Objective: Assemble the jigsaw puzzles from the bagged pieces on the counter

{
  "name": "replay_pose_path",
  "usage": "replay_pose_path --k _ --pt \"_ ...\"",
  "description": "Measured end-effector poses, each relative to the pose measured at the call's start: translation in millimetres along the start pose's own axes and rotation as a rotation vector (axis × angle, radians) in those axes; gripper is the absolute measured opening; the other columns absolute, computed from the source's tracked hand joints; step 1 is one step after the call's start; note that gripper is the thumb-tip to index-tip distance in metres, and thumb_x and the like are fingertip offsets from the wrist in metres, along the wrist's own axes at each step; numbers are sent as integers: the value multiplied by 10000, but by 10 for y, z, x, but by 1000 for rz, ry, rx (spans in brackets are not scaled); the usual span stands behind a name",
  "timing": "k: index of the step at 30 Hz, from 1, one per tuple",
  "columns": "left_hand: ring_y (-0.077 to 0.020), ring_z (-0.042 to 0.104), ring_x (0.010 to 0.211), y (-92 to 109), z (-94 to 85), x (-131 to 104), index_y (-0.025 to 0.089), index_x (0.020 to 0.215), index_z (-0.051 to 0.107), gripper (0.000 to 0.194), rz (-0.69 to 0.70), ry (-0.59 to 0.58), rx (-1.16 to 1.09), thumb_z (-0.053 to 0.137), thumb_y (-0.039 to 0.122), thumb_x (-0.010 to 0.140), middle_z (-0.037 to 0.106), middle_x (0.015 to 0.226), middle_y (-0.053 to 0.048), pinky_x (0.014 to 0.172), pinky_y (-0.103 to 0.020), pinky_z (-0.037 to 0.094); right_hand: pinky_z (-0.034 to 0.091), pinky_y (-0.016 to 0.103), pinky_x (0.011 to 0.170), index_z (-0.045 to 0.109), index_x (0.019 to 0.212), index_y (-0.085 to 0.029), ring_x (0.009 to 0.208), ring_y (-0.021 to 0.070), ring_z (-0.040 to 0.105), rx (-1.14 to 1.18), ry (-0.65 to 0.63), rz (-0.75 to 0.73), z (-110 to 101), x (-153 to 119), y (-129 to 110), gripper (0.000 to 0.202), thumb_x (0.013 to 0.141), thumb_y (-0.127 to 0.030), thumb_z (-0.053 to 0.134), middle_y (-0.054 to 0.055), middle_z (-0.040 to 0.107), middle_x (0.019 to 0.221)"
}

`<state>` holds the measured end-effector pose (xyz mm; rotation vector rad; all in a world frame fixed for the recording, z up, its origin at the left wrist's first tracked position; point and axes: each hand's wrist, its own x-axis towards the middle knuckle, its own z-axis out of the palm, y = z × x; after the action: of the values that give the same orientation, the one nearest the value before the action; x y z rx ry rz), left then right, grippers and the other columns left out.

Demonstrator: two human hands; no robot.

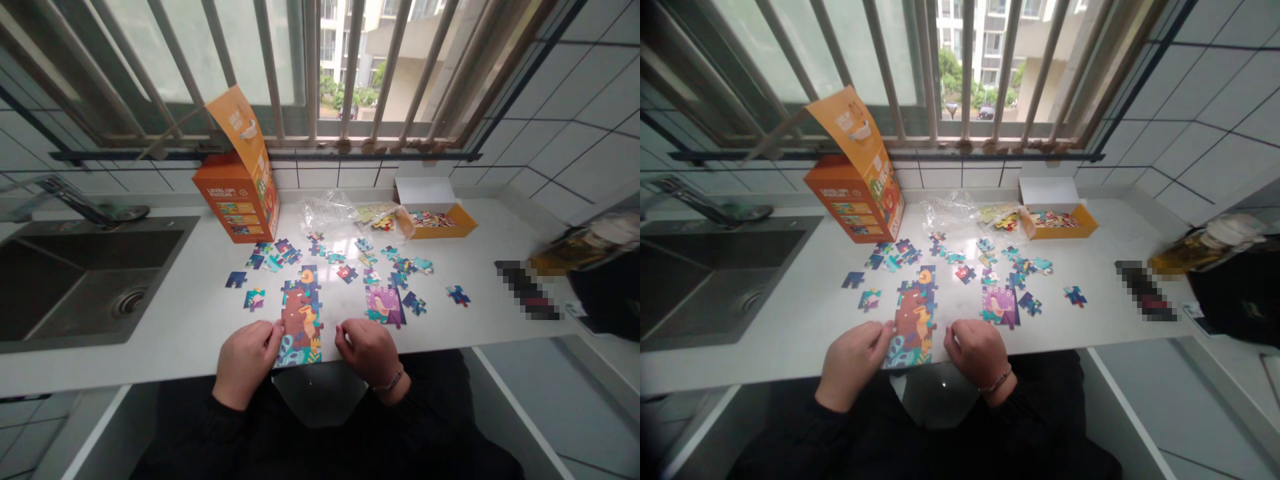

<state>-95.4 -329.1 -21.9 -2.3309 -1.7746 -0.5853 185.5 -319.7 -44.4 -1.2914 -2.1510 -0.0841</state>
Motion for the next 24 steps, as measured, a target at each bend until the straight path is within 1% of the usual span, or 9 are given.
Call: replay_pose_path --k 5,8,10,13,16,17,20,22,24 --pt "-185 582 631 18 -26 -3 232 655 541 487 -25 -27 -51 483 372 1118 609 646 -20 636 -350 356 322 352 672 582 781 -223 634 167 546 8 6 -18 -12 -6 -7 304 1081 -248 542 -1 586 662" --pt "-180 587 628 -27 -83 39 234 659 527 484 -112 -37 -151 481 402 1111 604 647 -10 632 -328 378 319 360 668 572 771 -225 621 167 540 5 16 -27 -20 -7 -11 325 1091 -256 526 -4 567 651" --pt "-179 602 639 -115 -145 104 235 696 549 450 -200 -39 -219 502 434 1097 625 677 -2 641 -311 404 322 360 668 568 769 -226 613 165 536 3 21 -33 -24 -3 -14 329 1094 -255 522 -8 557 645" --pt "-202 648 712 -362 -249 255 236 813 627 344 -322 -36 -230 549 469 1053 691 776 -15 700 -311 466 329 354 666 566 773 -229 614 164 536 -1 26 -43 -31 6 -19 318 1088 -251 532 -11 560 649" --pt "-250 693 840 -717 -312 429 218 984 686 250 -426 -36 -140 553 428 1005 739 915 -65 820 -349 525 330 354 659 568 777 -230 612 165 533 4 31 -53 -35 11 -17 309 1085 -242 537 -11 563 651" --pt "-269 704 897 -843 -313 482 202 1057 695 254 -446 -35 -120 545 394 987 747 968 -88 866 -367 535 331 355 658 569 780 -230 611 166 533 5 34 -54 -33 10 -15 308 1086 -241 536 -11 562 652" --pt "-338 705 1055 -1179 -249 606 124 1227 685 401 -477 -44 -89 548 350 925 742 1088 -165 980 -436 538 335 358 664 566 785 -231 616 169 536 9 34 -52 -16 -5 -3 309 1092 -247 534 -10 557 655" --pt "-354 697 1084 -1337 -173 657 92 1262 684 466 -464 -73 -100 554 348 895 727 1130 -193 1019 -459 538 332 361 667 567 790 -232 620 171 535 4 23 -45 2 -19 4 306 1094 -254 536 -8 560 660" --pt "-343 688 1115 -1440 -105 690 98 1291 693 511 -409 -123 -143 571 367 874 708 1178 -186 1067 -454 532 328 366 667 574 795 -232 622 174 532 -6 21 -36 17 -32 7 301 1093 -259 538 -6 565 662"
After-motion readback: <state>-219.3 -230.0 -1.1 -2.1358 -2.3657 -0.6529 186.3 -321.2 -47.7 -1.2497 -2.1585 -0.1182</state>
